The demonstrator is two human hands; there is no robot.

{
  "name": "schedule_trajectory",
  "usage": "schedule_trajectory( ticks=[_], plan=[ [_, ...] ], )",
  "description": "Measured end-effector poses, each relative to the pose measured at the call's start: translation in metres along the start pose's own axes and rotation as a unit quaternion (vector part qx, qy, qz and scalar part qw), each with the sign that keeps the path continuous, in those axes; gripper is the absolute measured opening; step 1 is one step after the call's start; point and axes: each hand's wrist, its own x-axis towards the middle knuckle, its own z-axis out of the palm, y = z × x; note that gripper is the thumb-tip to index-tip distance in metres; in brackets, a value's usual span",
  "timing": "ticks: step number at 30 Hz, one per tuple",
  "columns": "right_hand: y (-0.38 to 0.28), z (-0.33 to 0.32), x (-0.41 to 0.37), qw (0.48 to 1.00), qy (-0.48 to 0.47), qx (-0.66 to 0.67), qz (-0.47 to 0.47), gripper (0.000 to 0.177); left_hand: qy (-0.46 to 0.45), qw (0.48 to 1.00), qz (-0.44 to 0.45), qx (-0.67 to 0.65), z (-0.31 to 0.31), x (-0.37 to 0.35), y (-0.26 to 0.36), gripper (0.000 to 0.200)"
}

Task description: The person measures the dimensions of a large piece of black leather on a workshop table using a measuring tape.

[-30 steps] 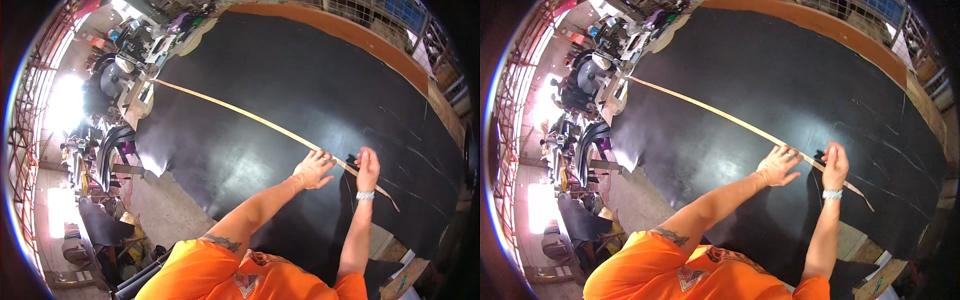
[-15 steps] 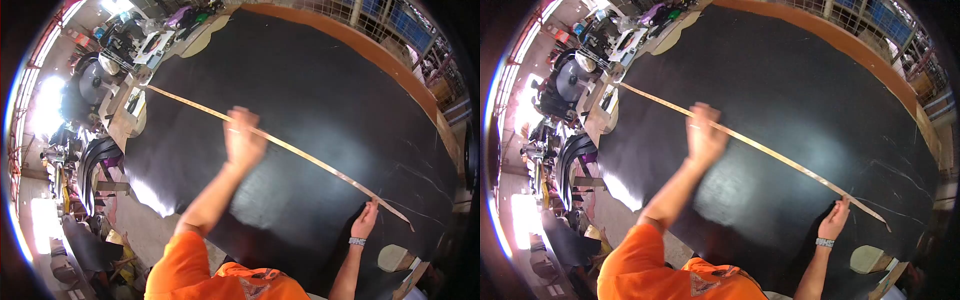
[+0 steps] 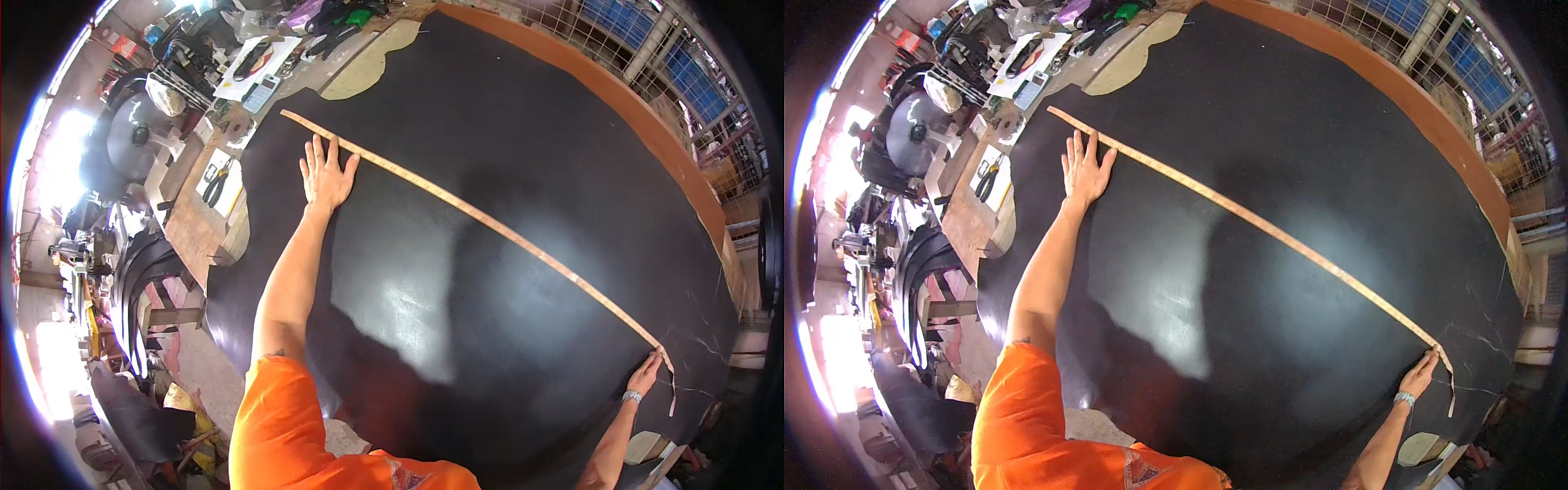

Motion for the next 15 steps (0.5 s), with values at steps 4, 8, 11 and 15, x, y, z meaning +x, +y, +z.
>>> schedule_trajectory(
  ticks=[4,8,11,15],
  plan=[
    [0.031,0.019,0.058,1.0,0.026,0.01,-0.005,0.044,-0.016,1.0,-0.007,-0.011,0.011,0.045,0.007,0.074],
    [0.022,0.029,0.082,0.997,0.071,0.007,0.024,0.045,-0.033,0.999,0.006,-0.009,0.017,0.077,-0.001,0.076],
    [0.051,0.035,0.098,0.997,0.06,-0.021,0.035,0.046,-0.04,0.999,0.006,-0.005,0.02,0.091,0.001,0.08],
    [0.047,0.034,0.107,0.998,0.05,-0.012,0.019,0.047,-0.029,0.999,0.002,0.015,0.028,0.1,0.006,0.079]
  ],
)
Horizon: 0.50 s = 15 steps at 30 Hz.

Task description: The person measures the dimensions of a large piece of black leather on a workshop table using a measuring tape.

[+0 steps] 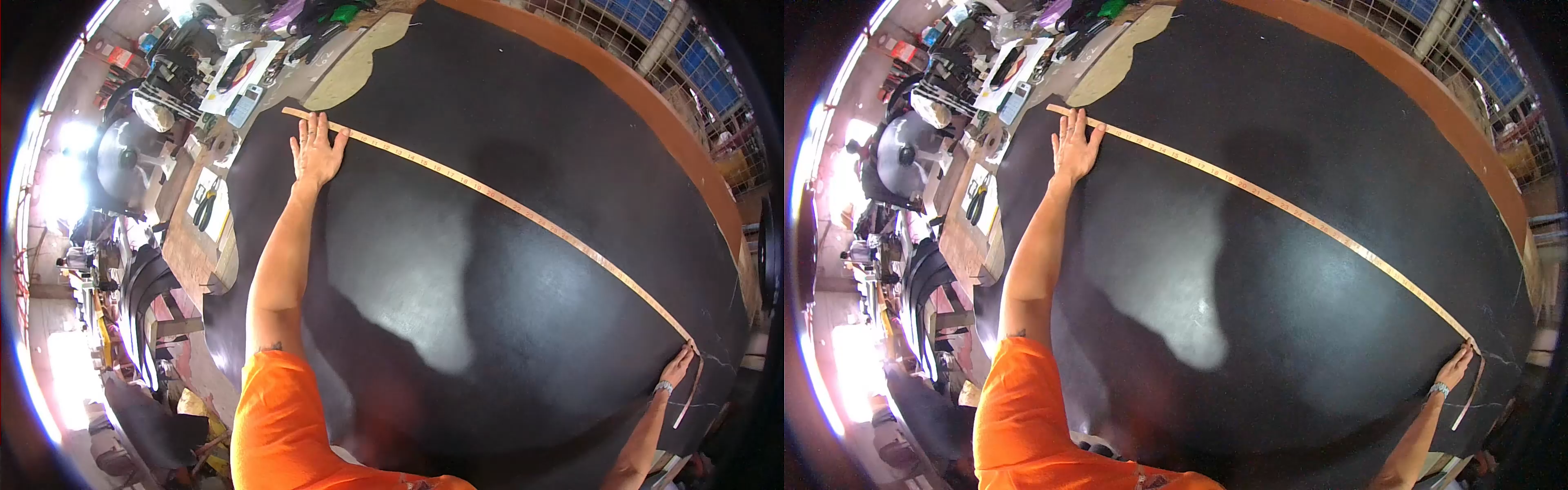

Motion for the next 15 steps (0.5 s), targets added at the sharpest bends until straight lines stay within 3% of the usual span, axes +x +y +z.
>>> schedule_trajectory(
  ticks=[1,2,3,4,5,7,8,9,10,11,13,15],
  plan=[
    [0.012,0.002,0.006,1.0,-0.009,0.012,0.003,0.046,0.004,1.0,-0.006,0.019,0.002,0.001,0.0,0.078],
    [0.0,0.01,0.002,0.992,0.023,0.125,-0.015,0.044,-0.005,0.997,0.004,0.081,0.002,0.003,-0.004,0.077],
    [-0.016,0.014,0.01,0.996,0.017,0.082,-0.043,0.041,-0.02,0.994,-0.007,0.107,-0.037,-0.016,0.017,0.07],
    [-0.059,0.012,0.004,0.998,0.019,0.029,-0.058,0.038,-0.193,0.975,-0.048,0.1,-0.119,-0.039,0.089,0.062],
    [-0.085,0.0,-0.004,0.997,0.033,-0.032,-0.062,0.036,-0.016,0.992,0.016,0.127,-0.089,-0.049,0.078,0.043],
    [-0.098,-0.012,-0.011,0.99,0.079,-0.098,-0.068,0.031,0.024,0.966,0.257,-0.009,-0.003,0.008,-0.029,0.035],
    [-0.091,-0.013,-0.011,0.986,0.109,-0.099,-0.084,0.029,0.052,0.956,0.289,-0.019,0.041,0.046,-0.078,0.04],
    [-0.081,-0.013,-0.013,0.98,0.141,-0.092,-0.111,0.027,0.016,0.986,0.147,-0.071,0.06,0.063,-0.09,0.054],
    [-0.073,-0.007,-0.014,0.968,0.175,-0.094,-0.156,0.025,0.058,0.988,0.127,-0.059,0.068,0.059,-0.09,0.064],
    [-0.067,-0.014,-0.016,0.981,0.136,-0.09,-0.102,0.027,0.072,0.994,0.078,0.011,0.059,0.05,-0.075,0.071],
    [-0.07,-0.015,-0.012,0.997,0.044,-0.062,-0.002,0.032,0.092,0.992,0.089,0.019,0.049,0.049,-0.067,0.07],
    [-0.076,-0.017,-0.012,0.996,0.082,-0.034,-0.01,0.033,0.078,0.99,0.116,-0.02,0.067,0.062,-0.093,0.066]
  ],
)
